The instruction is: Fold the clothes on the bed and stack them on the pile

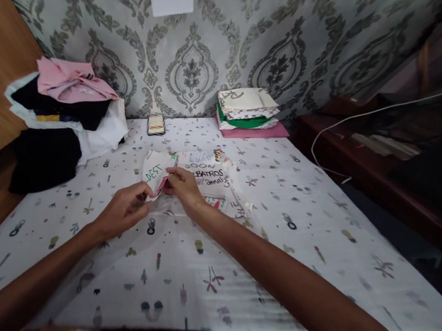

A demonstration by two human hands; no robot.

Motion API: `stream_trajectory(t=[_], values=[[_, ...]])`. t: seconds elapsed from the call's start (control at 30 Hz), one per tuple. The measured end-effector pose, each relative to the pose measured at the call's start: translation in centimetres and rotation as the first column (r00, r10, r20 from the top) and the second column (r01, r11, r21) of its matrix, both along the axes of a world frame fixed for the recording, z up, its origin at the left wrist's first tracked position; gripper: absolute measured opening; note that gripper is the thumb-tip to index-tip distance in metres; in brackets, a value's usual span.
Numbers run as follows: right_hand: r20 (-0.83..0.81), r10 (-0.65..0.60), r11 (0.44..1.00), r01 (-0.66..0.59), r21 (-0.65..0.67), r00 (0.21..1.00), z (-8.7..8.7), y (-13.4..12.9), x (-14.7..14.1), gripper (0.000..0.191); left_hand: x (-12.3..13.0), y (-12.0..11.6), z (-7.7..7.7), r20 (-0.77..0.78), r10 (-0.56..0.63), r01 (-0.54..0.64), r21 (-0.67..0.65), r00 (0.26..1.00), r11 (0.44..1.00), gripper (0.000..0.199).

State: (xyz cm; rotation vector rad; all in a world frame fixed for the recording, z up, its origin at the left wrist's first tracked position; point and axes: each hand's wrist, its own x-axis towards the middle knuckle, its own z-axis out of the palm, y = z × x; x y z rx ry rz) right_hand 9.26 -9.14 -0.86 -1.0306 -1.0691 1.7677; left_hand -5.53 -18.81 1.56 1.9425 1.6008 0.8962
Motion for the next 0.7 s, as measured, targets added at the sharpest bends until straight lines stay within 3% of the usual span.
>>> stream_trajectory(t=[0.13,0.27,0.37,0.43,0.7], values=[[-0.024,0.038,0.999,-0.039,-0.010,0.999,0.3,0.6,0.5,0.022,-0.5,0.7,0.2,0.229,0.118,-0.117,-0.017,0.966,0.993,0.017],[0.271,0.039,0.980,-0.091,0.180,0.962,-0.3,1.6,1.9,0.023,-0.8,1.4,0.5,0.396,0.224,-0.225,-0.046,0.890,0.973,0.020],[0.467,-0.073,0.892,-0.152,0.427,0.881,-1.2,2.1,2.6,0.022,-0.8,1.7,0.6,0.441,0.247,-0.251,-0.051,0.863,0.967,0.019],[0.531,-0.083,0.830,-0.237,0.505,0.843,-1.6,2.2,2.8,0.024,-0.8,1.8,0.5,0.466,0.249,-0.254,-0.053,0.849,0.966,0.018],[0.654,-0.123,0.773,-0.342,0.535,0.746,-1.1,2.5,2.9,0.027,-0.8,2.1,0.6,0.515,0.260,-0.288,-0.026,0.817,0.957,0.018]])
